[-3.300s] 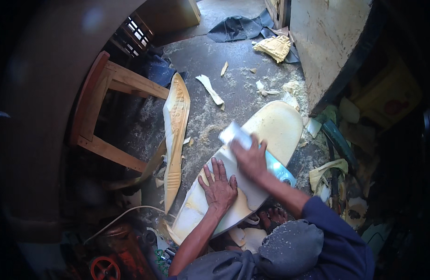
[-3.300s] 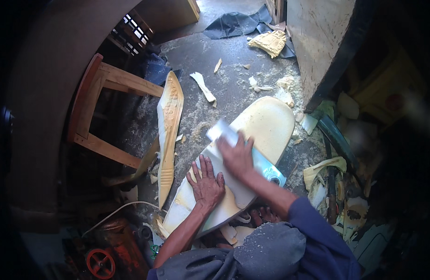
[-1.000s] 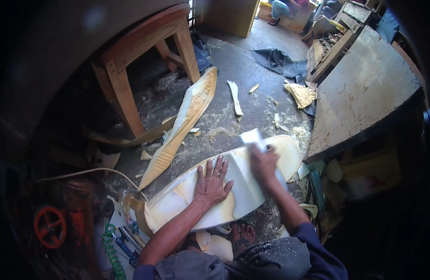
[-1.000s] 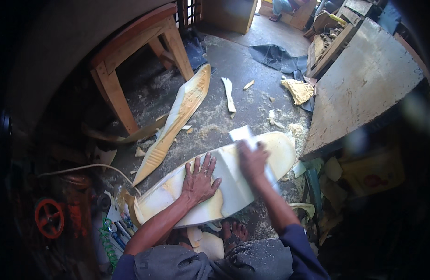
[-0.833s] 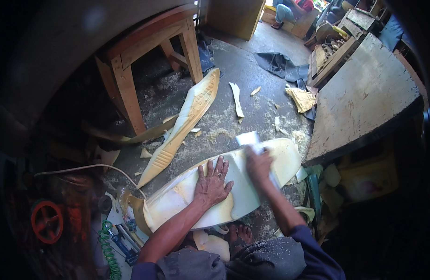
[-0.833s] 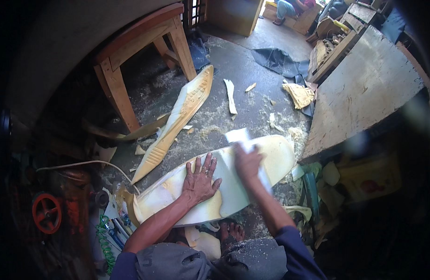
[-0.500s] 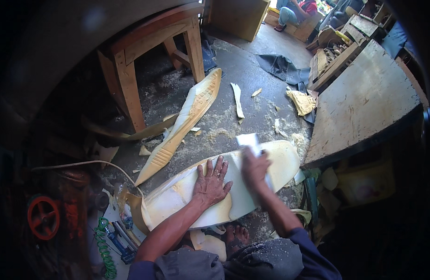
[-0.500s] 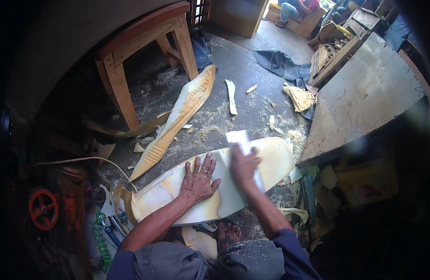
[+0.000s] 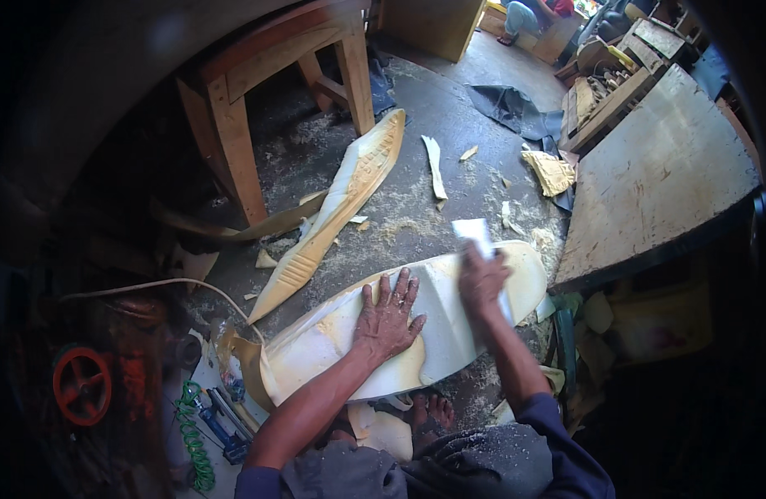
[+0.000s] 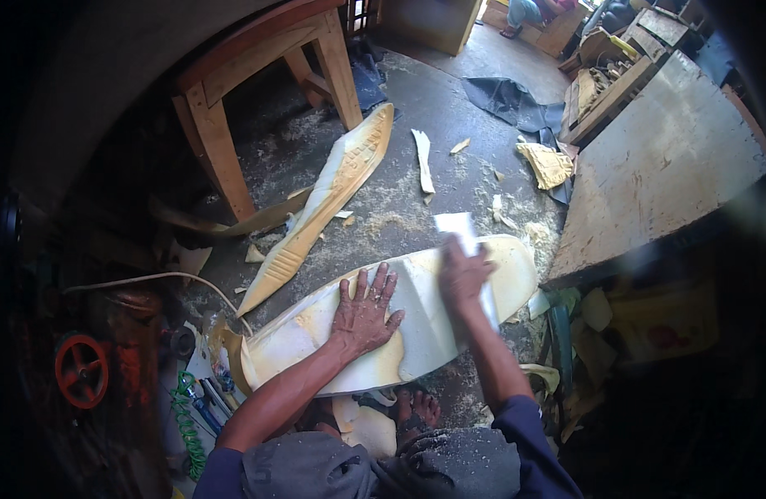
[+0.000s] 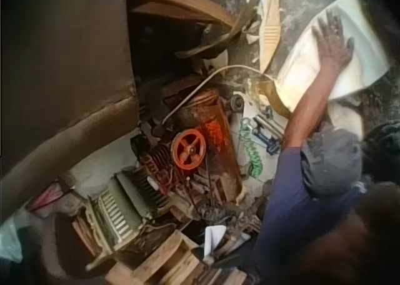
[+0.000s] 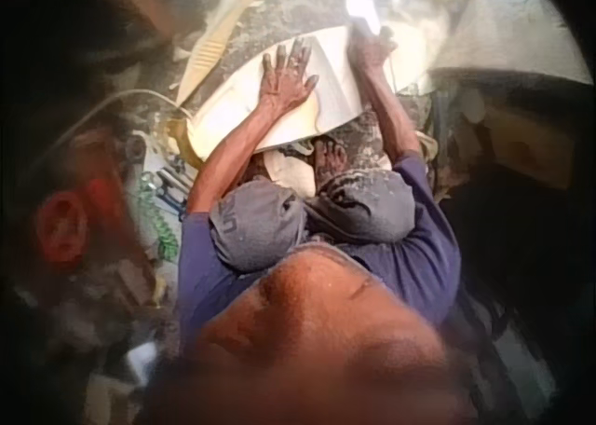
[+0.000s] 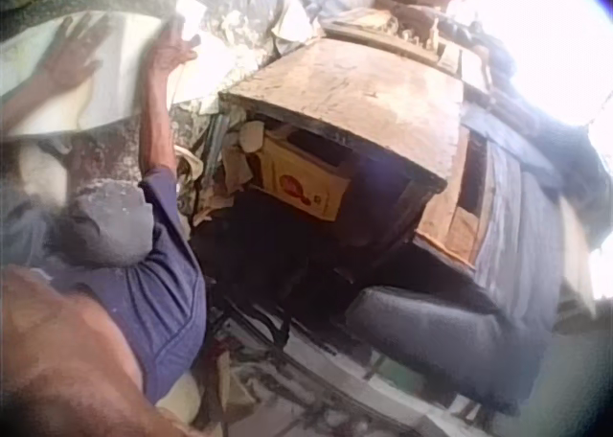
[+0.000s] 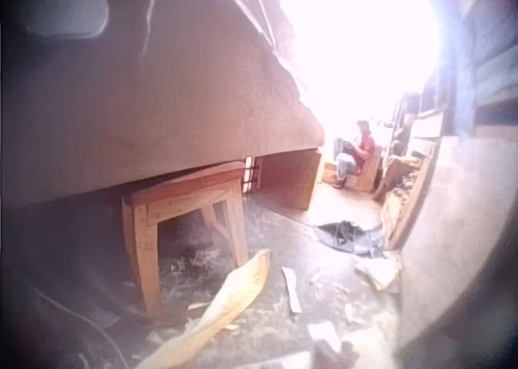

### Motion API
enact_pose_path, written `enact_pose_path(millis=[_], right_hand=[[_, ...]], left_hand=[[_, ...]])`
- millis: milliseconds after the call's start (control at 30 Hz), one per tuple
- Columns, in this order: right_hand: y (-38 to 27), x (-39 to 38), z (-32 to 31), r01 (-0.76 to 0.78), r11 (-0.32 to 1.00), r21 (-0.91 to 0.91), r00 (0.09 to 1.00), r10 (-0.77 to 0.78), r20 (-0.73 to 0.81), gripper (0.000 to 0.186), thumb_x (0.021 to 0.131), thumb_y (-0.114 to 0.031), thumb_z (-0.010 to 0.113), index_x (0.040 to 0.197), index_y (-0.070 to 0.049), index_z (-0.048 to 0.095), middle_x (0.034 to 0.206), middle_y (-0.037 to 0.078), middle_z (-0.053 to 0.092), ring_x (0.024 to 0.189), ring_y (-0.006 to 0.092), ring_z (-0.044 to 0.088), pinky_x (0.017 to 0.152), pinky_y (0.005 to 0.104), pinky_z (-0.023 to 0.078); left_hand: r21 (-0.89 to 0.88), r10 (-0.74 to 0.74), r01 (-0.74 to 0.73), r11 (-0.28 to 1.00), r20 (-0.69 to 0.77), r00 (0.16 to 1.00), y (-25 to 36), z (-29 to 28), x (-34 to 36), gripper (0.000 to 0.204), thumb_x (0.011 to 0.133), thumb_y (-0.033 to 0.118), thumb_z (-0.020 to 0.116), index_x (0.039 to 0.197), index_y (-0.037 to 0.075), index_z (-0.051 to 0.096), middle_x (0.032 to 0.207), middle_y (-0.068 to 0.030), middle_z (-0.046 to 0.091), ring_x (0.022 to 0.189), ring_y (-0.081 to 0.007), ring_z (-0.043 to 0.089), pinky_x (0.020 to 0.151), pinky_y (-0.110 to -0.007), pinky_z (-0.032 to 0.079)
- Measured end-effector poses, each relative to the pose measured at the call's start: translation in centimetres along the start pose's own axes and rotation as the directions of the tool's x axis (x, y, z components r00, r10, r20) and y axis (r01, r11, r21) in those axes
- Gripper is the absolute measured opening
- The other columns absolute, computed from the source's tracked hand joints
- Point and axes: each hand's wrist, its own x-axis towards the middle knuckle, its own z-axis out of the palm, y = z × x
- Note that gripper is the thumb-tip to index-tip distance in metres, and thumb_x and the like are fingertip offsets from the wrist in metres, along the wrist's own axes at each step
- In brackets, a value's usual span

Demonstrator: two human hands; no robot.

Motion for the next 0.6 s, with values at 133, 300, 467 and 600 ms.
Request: enact_pose_path(millis=[133,300,467,600], right_hand=[[0.6,-0.4,1.7,-0.052,0.997,0.054,0.998,0.05,0.046,0.035,0.102,-0.018,0.055,0.135,-0.018,0.066,0.122,0.037,0.063,0.125,0.0587,0.051,0.101,0.0676,0.041],[1.3,-0.4,1.6,0.138,0.988,-0.063,0.979,-0.127,0.157,0.038,0.096,-0.017,0.063,0.134,-0.022,0.067,0.123,0.027,0.069,0.116,0.0532,0.056,0.09,0.0645,0.044],[1.8,-0.4,2.4,0.107,0.994,0.011,0.994,-0.107,0.017,0.033,0.1,-0.025,0.062,0.132,-0.022,0.068,0.128,0.019,0.07,0.112,0.0522,0.056,0.092,0.0636,0.043],[1.8,-0.3,2.0,0.248,0.969,-0.017,0.969,-0.248,0.007,0.033,0.098,-0.027,0.07,0.13,-0.023,0.07,0.116,0.021,0.069,0.11,0.0442,0.055,0.087,0.0526,0.045]], left_hand=[[-0.009,0.012,-0.013,1.0,-0.047,0.999,0.0,0.1,-0.1,0.078,0.106,0.056,0.038,0.167,0.008,0.025,0.177,-0.0149,0.013,0.157,-0.0462,0.022,0.12,-0.072,0.02],[0.007,0.005,-0.005,1.0,-0.014,1.0,0.0,0.2,0.1,0.079,0.106,0.057,0.038,0.167,0.008,0.026,0.177,-0.0142,0.014,0.157,-0.0458,0.022,0.12,-0.072,0.02],[0.008,0.014,-0.013,1.0,-0.07,0.997,0.0,0.6,-0.1,0.078,0.107,0.056,0.037,0.167,0.009,0.025,0.177,-0.0152,0.014,0.158,-0.0453,0.021,0.121,-0.072,0.019],[-0.038,0.013,-0.014,0.999,-0.037,0.999,0.0,0.7,0.0,0.078,0.107,0.057,0.036,0.167,0.009,0.025,0.177,-0.0151,0.013,0.158,-0.0452,0.02,0.121,-0.072,0.018]])
